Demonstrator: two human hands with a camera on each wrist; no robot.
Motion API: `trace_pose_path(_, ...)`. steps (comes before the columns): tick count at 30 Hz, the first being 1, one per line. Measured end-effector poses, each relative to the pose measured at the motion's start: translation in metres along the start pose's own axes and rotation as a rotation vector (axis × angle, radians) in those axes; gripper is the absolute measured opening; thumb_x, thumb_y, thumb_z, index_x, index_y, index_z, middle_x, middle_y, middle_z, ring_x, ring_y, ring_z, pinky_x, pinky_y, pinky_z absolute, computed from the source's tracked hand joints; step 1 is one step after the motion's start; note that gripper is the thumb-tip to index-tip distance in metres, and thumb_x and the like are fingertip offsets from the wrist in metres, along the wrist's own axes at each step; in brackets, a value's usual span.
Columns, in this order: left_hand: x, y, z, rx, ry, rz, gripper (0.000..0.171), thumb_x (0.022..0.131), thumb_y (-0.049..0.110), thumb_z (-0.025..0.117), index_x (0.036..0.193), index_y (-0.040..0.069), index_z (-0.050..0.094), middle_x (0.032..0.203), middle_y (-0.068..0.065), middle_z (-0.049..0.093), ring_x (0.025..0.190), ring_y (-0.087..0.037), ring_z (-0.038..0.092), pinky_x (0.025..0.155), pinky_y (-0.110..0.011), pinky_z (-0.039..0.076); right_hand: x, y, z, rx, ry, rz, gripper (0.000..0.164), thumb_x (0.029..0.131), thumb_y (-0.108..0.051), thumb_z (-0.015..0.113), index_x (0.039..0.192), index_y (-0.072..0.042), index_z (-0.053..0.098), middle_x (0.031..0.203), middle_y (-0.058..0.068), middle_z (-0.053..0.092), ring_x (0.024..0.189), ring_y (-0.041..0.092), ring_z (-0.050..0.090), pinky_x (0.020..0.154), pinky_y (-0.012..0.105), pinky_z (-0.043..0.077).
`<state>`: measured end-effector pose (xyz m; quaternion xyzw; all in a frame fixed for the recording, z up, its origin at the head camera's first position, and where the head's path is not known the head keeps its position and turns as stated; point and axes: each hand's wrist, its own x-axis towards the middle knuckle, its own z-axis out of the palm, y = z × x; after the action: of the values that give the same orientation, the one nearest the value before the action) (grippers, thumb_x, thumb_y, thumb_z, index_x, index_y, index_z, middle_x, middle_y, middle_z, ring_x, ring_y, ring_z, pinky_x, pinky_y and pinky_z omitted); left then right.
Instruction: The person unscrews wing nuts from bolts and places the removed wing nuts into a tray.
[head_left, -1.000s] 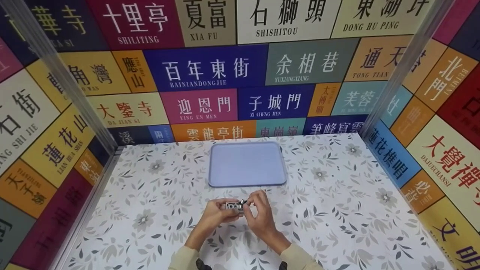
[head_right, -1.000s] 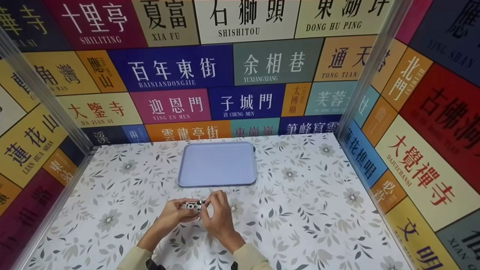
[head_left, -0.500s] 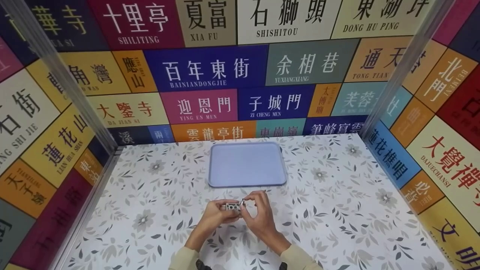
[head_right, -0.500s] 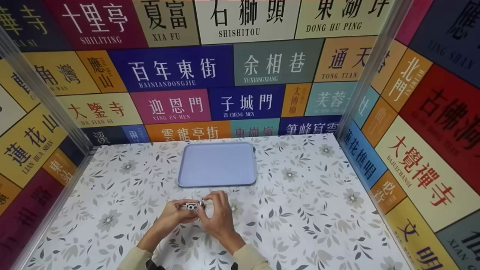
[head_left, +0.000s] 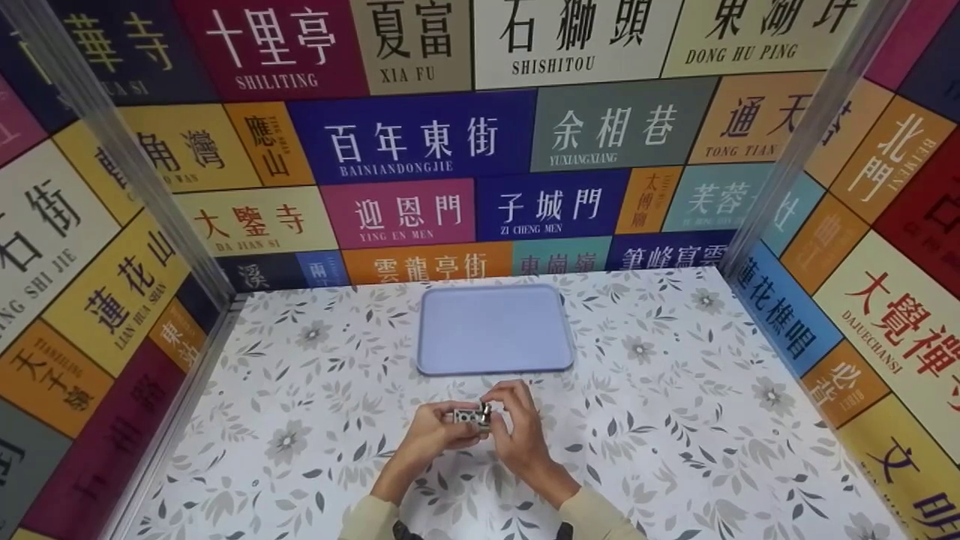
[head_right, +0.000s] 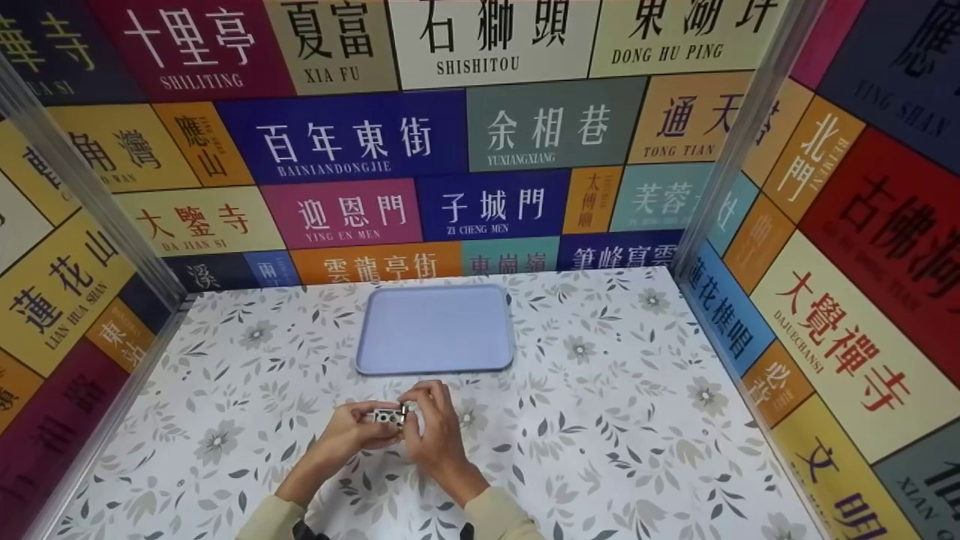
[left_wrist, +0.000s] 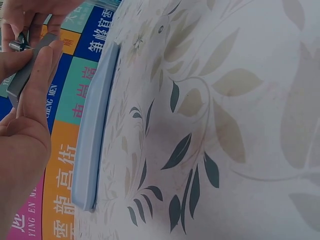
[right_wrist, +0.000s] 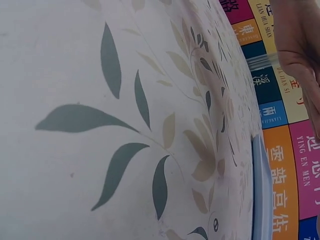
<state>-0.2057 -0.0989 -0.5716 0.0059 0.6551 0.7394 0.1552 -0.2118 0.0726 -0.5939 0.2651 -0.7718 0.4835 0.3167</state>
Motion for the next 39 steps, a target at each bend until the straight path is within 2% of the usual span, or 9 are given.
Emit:
trace_pose_path(4, 0.0000, 0.0005, 0.0000, 0.015, -0.002, 0.009, 0.044, 0.080, -0.001, 0.070, 0.122, -0.013, 0.063, 0.102, -0.019, 0.075, 0.083, -0.022, 0.077, 0.080, -0.030, 0.066, 0.0026, -0.0012, -0.0004, 0.031, -0.003, 0.002, 0.031, 0.080, 0.009, 0.052, 0.097, -0.013, 0.068, 0.109, 0.005, 0.059, 0.104, 0.018, 0.056, 0.087, 0.030, 0.052)
trace_pose_path(9, 0.0007, -0.0001, -0.0002, 0.030, -0.003, 0.021, 0.043, 0.080, -0.001, 0.069, 0.122, -0.011, 0.065, 0.103, -0.021, 0.075, 0.087, -0.028, 0.077, 0.080, -0.031, 0.066, 0.0037, -0.0021, 0.0001, 0.061, -0.007, 0.015, 0.032, 0.079, 0.012, 0.052, 0.092, -0.012, 0.069, 0.108, 0.005, 0.060, 0.103, 0.018, 0.056, 0.086, 0.029, 0.052)
trace_pose_path(16, 0.0015, -0.0020, -0.0008, 0.026, -0.007, 0.020, 0.044, 0.078, -0.003, 0.070, 0.121, -0.007, 0.067, 0.104, -0.022, 0.075, 0.091, -0.031, 0.076, 0.081, -0.032, 0.066, 0.0061, -0.0024, 0.0037, 0.045, 0.042, -0.064, 0.031, 0.077, 0.017, 0.054, 0.087, -0.010, 0.067, 0.103, 0.010, 0.059, 0.098, 0.023, 0.056, 0.083, 0.031, 0.053)
trace_pose_path(23, 0.0011, -0.0017, -0.0006, 0.018, -0.019, 0.011, 0.042, 0.080, -0.001, 0.070, 0.122, -0.007, 0.067, 0.103, -0.020, 0.076, 0.089, -0.026, 0.077, 0.081, -0.030, 0.066, 0.0068, -0.0013, 0.0038, 0.045, 0.053, -0.131, 0.034, 0.079, 0.022, 0.056, 0.082, -0.011, 0.063, 0.102, 0.008, 0.059, 0.096, 0.023, 0.057, 0.074, 0.023, 0.055)
trace_pose_path(28, 0.0007, -0.0016, 0.0002, 0.004, -0.011, 0.006, 0.043, 0.080, 0.000, 0.070, 0.122, -0.008, 0.066, 0.103, -0.020, 0.075, 0.087, -0.023, 0.077, 0.081, -0.029, 0.066, 0.0051, 0.0001, 0.0035, 0.042, 0.061, -0.111, 0.033, 0.074, 0.023, 0.058, 0.081, -0.009, 0.064, 0.101, 0.010, 0.059, 0.097, 0.024, 0.058, 0.076, 0.024, 0.056)
trace_pose_path(33, 0.0005, -0.0006, -0.0002, 0.004, 0.001, 0.015, 0.043, 0.082, 0.000, 0.069, 0.123, -0.011, 0.064, 0.103, -0.019, 0.075, 0.085, -0.021, 0.077, 0.080, -0.029, 0.066, 0.0037, 0.0010, 0.0003, 0.029, 0.082, -0.057, 0.034, 0.069, 0.017, 0.061, 0.091, -0.009, 0.065, 0.104, 0.011, 0.059, 0.097, 0.024, 0.057, 0.072, 0.026, 0.051)
trace_pose_path(39, -0.0004, 0.0007, -0.0004, 0.013, 0.017, 0.017, 0.044, 0.082, 0.000, 0.070, 0.124, -0.011, 0.063, 0.101, -0.020, 0.076, 0.084, -0.023, 0.077, 0.078, -0.029, 0.066, 0.0012, 0.0039, -0.0042, -0.024, 0.067, -0.002, 0.019, 0.079, 0.000, 0.069, 0.093, -0.010, 0.061, 0.105, 0.006, 0.059, 0.098, 0.018, 0.056, 0.070, 0.027, 0.050)
